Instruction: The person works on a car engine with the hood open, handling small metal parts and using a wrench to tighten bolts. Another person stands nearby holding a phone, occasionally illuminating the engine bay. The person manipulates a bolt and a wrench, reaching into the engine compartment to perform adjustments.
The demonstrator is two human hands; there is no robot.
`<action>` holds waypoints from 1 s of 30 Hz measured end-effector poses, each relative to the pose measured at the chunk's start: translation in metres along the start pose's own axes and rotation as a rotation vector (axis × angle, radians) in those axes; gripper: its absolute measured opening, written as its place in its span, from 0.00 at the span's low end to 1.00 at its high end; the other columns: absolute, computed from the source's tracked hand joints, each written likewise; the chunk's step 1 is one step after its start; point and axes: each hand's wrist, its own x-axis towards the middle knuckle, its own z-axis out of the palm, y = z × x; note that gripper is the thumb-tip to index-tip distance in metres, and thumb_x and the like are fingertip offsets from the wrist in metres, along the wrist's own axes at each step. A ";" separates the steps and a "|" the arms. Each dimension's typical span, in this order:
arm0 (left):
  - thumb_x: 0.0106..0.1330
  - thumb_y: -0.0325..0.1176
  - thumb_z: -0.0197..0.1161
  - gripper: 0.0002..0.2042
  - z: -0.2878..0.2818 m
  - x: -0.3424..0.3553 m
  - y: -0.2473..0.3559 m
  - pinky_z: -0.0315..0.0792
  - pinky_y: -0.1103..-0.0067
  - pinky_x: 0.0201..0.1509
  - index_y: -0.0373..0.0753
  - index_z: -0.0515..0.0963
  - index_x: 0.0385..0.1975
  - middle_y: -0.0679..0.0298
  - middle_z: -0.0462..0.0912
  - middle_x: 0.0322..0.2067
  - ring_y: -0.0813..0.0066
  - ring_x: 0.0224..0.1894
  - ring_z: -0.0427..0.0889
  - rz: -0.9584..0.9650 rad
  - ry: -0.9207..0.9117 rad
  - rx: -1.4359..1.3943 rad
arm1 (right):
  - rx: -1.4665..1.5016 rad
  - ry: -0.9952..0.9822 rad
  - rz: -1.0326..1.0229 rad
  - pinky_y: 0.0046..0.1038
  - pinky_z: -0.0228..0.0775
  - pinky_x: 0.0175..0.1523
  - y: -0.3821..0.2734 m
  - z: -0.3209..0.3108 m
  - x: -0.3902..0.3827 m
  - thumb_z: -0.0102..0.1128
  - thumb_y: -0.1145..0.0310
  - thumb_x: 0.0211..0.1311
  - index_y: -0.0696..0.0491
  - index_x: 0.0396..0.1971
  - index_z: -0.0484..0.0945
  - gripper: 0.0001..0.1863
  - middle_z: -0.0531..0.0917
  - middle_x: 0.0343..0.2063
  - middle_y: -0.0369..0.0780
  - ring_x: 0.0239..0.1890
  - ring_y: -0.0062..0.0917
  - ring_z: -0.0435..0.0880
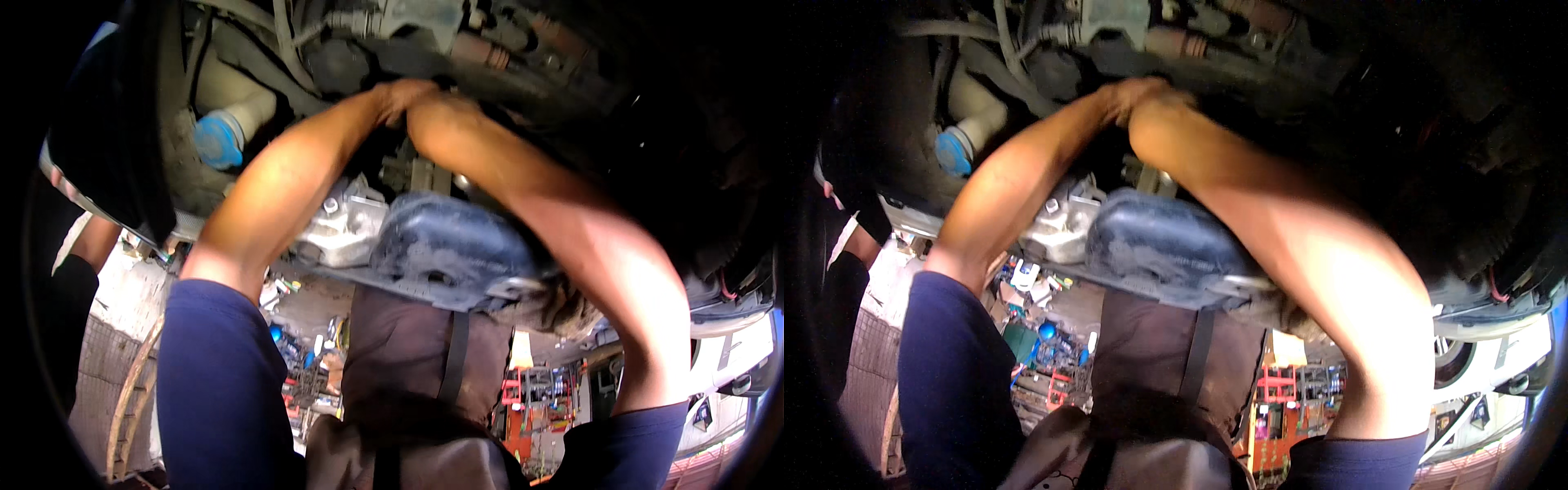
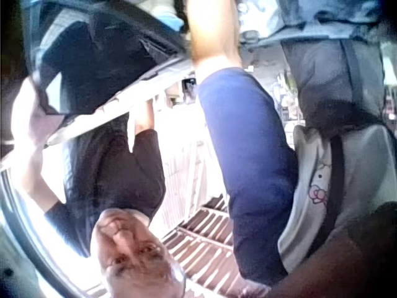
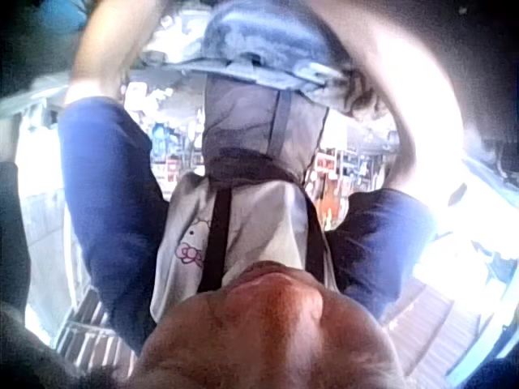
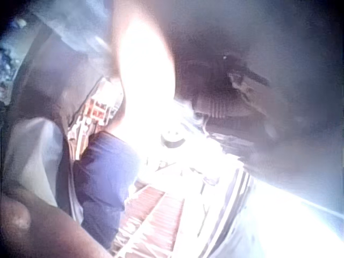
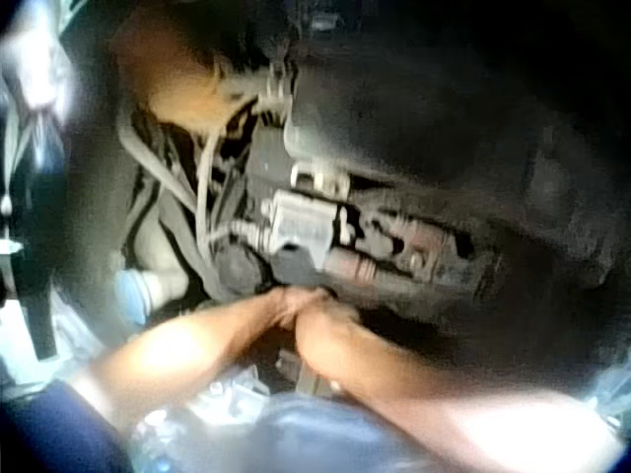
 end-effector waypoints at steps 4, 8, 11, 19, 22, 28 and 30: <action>0.62 0.40 0.50 0.13 0.054 -0.057 0.058 0.72 0.72 0.42 0.38 0.74 0.38 0.63 0.76 0.28 0.71 0.28 0.74 -0.120 0.229 -0.197 | -0.174 0.253 -0.498 0.34 0.76 0.41 0.074 0.009 -0.024 0.54 0.74 0.53 0.57 0.35 0.81 0.10 0.82 0.37 0.47 0.40 0.38 0.82; 0.53 0.40 0.60 0.14 0.050 -0.056 0.046 0.76 0.70 0.38 0.40 0.77 0.37 0.63 0.73 0.23 0.71 0.23 0.71 -0.065 0.134 -0.316 | -0.288 0.293 -0.658 0.34 0.76 0.41 0.096 0.017 -0.004 0.47 0.77 0.55 0.60 0.34 0.80 0.11 0.81 0.36 0.51 0.39 0.39 0.82; 0.53 0.40 0.60 0.13 0.052 -0.056 0.048 0.76 0.68 0.39 0.38 0.76 0.33 0.64 0.73 0.22 0.72 0.21 0.72 -0.070 0.156 -0.336 | -0.342 0.236 -0.595 0.35 0.76 0.45 0.110 0.012 0.001 0.52 0.76 0.55 0.58 0.40 0.79 0.12 0.79 0.42 0.49 0.45 0.37 0.80; 0.54 0.39 0.60 0.11 0.049 -0.054 0.047 0.75 0.66 0.42 0.37 0.74 0.29 0.63 0.73 0.21 0.70 0.21 0.72 -0.076 0.154 -0.363 | -0.373 0.372 -0.693 0.35 0.74 0.46 0.130 0.020 0.027 0.44 0.77 0.57 0.65 0.46 0.68 0.16 0.77 0.41 0.54 0.44 0.41 0.79; 0.54 0.38 0.59 0.11 0.051 -0.059 0.049 0.75 0.65 0.42 0.37 0.74 0.29 0.64 0.73 0.23 0.70 0.21 0.72 -0.063 0.155 -0.365 | -0.324 0.408 -0.729 0.36 0.72 0.48 0.132 0.024 0.038 0.42 0.77 0.57 0.66 0.48 0.65 0.17 0.76 0.42 0.55 0.45 0.43 0.78; 0.63 0.37 0.52 0.09 0.058 -0.067 0.059 0.74 0.69 0.40 0.39 0.68 0.26 0.69 0.67 0.19 0.73 0.21 0.68 -0.076 0.165 -0.303 | -0.428 0.490 -0.802 0.37 0.71 0.50 0.129 0.025 0.044 0.42 0.77 0.57 0.66 0.51 0.63 0.21 0.75 0.44 0.56 0.45 0.44 0.77; 0.63 0.37 0.52 0.09 0.058 -0.065 0.057 0.73 0.71 0.37 0.39 0.68 0.24 0.69 0.66 0.18 0.75 0.20 0.66 -0.080 0.192 -0.317 | -0.480 0.510 -0.825 0.37 0.71 0.50 0.128 0.026 0.047 0.43 0.78 0.56 0.66 0.52 0.62 0.22 0.75 0.44 0.57 0.45 0.45 0.78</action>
